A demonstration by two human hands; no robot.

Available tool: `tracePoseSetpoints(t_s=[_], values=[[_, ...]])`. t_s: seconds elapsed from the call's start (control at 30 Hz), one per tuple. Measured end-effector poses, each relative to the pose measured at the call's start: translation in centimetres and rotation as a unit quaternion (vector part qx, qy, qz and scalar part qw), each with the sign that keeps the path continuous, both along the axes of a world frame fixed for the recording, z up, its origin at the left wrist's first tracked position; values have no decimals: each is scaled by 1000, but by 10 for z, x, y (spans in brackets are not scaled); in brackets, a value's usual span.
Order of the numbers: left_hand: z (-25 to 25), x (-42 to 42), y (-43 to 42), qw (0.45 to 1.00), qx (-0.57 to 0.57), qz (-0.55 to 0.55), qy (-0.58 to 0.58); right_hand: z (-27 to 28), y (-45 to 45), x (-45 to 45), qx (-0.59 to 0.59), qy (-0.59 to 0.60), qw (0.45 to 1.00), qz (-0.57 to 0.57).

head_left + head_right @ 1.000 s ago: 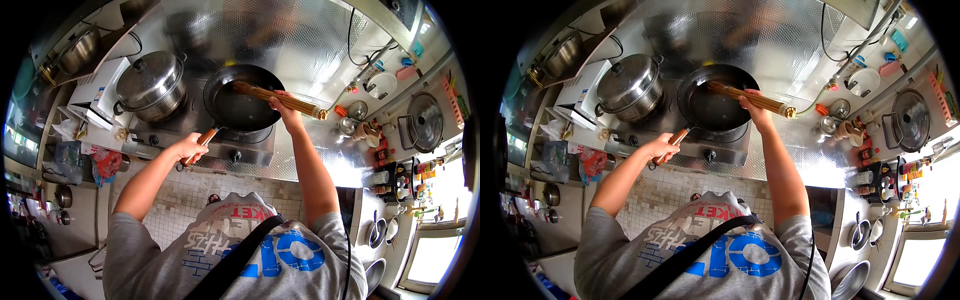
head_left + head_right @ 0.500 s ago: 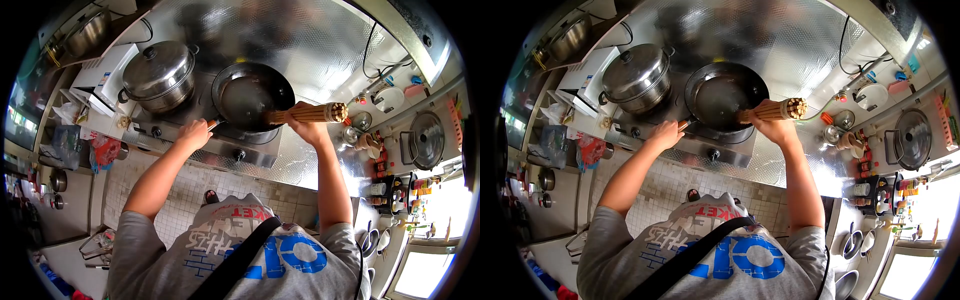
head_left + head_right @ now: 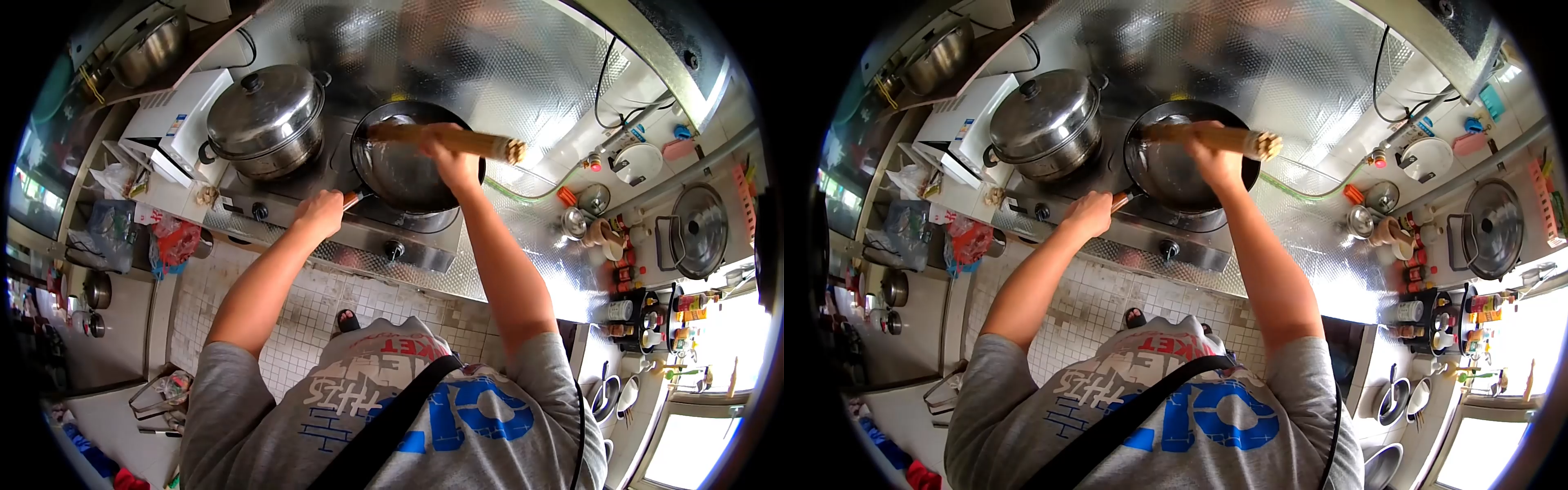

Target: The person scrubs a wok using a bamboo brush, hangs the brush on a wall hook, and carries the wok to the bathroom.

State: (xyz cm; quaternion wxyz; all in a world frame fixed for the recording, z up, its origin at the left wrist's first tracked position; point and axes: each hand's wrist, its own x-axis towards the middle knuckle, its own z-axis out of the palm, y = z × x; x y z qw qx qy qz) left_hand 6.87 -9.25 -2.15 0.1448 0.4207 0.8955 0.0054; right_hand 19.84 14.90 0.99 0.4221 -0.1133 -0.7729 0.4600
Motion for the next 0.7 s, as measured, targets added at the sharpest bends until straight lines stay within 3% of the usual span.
tracePoseSetpoints(t_s=[0.03,0.13,0.3,0.37,0.47,0.53,0.6,0.7], values=[[1,0,0,1000,-4,2,-3,1,8,-1,-46,-35,998,-41],[0,1,1,1000,-8,7,-7,-4,15,-5,-98,23,985,-137],[5,1,0,999,-9,6,-31,-8,-8,-1,-114,20,993,-4],[8,2,1,999,-23,13,-34,-6,-18,13,-52,-23,996,74],[5,2,0,1000,-3,8,-22,33,-13,47,-14,-137,987,79],[3,1,1,1000,-12,7,-22,43,3,51,-42,-112,991,65],[3,1,1,1000,-15,5,-25,38,1,39,59,-63,995,-41],[4,1,0,999,-17,3,-29,19,-15,14,-6,-20,1000,2]])
